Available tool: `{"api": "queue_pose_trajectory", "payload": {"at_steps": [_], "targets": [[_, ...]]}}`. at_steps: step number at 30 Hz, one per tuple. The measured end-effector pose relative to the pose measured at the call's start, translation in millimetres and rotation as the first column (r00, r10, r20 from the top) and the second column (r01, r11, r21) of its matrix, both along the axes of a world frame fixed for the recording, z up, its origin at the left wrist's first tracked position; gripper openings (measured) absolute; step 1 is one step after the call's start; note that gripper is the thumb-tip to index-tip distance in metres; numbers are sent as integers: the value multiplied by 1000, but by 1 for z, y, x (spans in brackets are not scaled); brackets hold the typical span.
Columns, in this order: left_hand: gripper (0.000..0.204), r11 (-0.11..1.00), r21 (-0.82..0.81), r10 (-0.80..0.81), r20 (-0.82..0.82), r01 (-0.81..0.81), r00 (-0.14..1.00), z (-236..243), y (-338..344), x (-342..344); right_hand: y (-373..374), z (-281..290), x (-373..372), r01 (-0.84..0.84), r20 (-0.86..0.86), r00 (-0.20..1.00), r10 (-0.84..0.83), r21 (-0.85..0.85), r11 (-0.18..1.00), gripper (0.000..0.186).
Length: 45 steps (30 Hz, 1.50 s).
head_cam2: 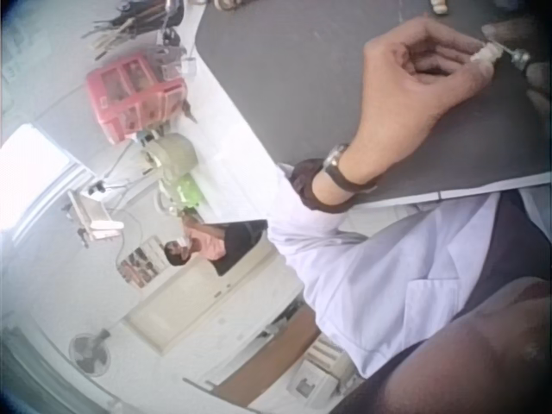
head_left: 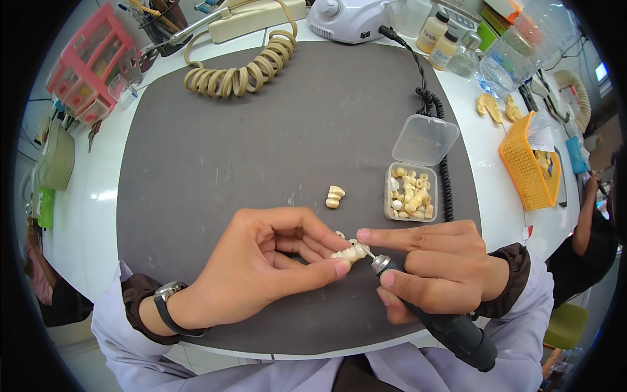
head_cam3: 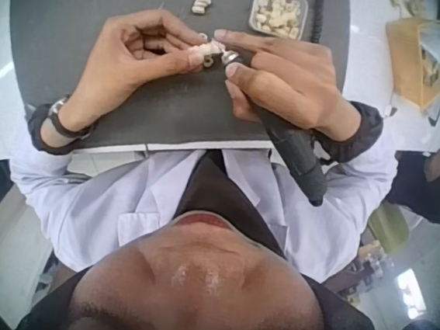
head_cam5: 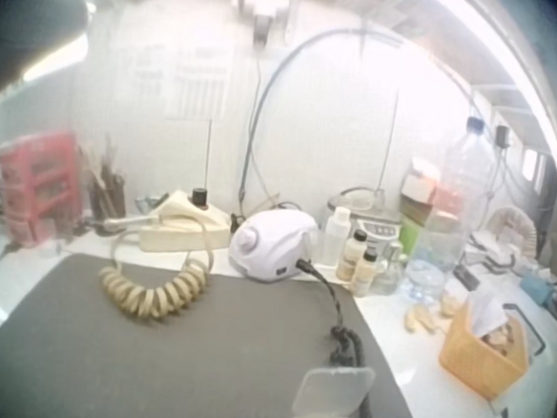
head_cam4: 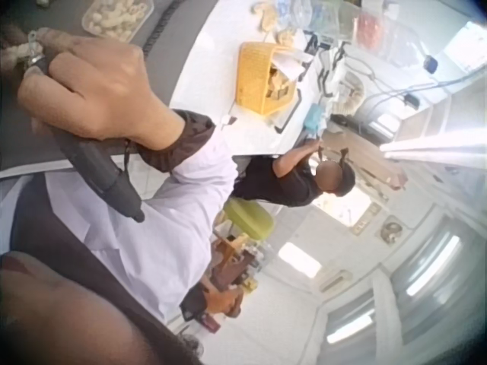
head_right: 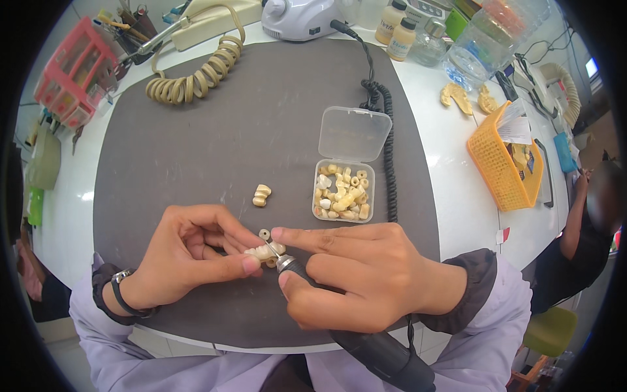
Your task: The person is using a rotary tool to polish a dental bridge on a workbench. They hold the bridge with one hand and apply the spinning polishing bit to different surfaces of the prosthetic teeth.
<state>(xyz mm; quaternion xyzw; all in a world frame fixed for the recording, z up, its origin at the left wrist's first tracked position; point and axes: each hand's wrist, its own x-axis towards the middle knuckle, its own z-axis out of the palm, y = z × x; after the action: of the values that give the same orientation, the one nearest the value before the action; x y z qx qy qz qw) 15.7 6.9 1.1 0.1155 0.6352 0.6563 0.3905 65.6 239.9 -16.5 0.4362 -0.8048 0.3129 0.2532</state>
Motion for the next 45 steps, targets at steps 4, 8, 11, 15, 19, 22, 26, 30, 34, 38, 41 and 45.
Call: {"api": "queue_pose_trajectory", "payload": {"at_steps": [4,8,11,15,19,22,26,30,34,38,41,45], "targets": [[17,998,49,42,29,-44,999,0,1,1,0,1,0,18,-15,1000,-17,76,997,15],[16,997,49,53,19,-54,998,-1,0,3,-3,-1,0,31,-40,999,-28,96,995,18],[15,997,45,57,4,-57,998,-1,1,2,-3,-1,-1,25,-44,999,-21,106,994,17],[14,996,56,72,9,-73,997,-1,0,3,0,3,-4,-32,-28,999,36,133,991,13],[13,994,75,80,5,-80,997,-2,-1,4,-1,5,0,2,-23,1000,1,143,990,14],[15,993,76,86,34,-89,996,-4,-1,2,-2,2,1,56,-23,998,-55,58,997,17],[16,986,134,96,38,-100,995,-6,0,2,-2,0,1,71,-29,997,-71,4,997,16],[16,988,125,80,76,-90,994,-3,0,1,-3,2,1,56,-33,998,-55,35,998,16],[19,988,135,61,123,-77,991,-2,1,0,-1,4,1,11,25,1000,-12,58,998,16],[24,995,98,9,135,-23,991,-3,-2,-3,-3,2,-1,-24,61,998,23,19,1000,14],[31,998,65,12,139,-21,990,3,1,-3,-5,0,-1,-12,94,996,15,-32,999,13],[37,997,69,14,145,-24,989,2,2,-3,-6,0,-2,-22,81,996,23,-15,1000,12]]}}
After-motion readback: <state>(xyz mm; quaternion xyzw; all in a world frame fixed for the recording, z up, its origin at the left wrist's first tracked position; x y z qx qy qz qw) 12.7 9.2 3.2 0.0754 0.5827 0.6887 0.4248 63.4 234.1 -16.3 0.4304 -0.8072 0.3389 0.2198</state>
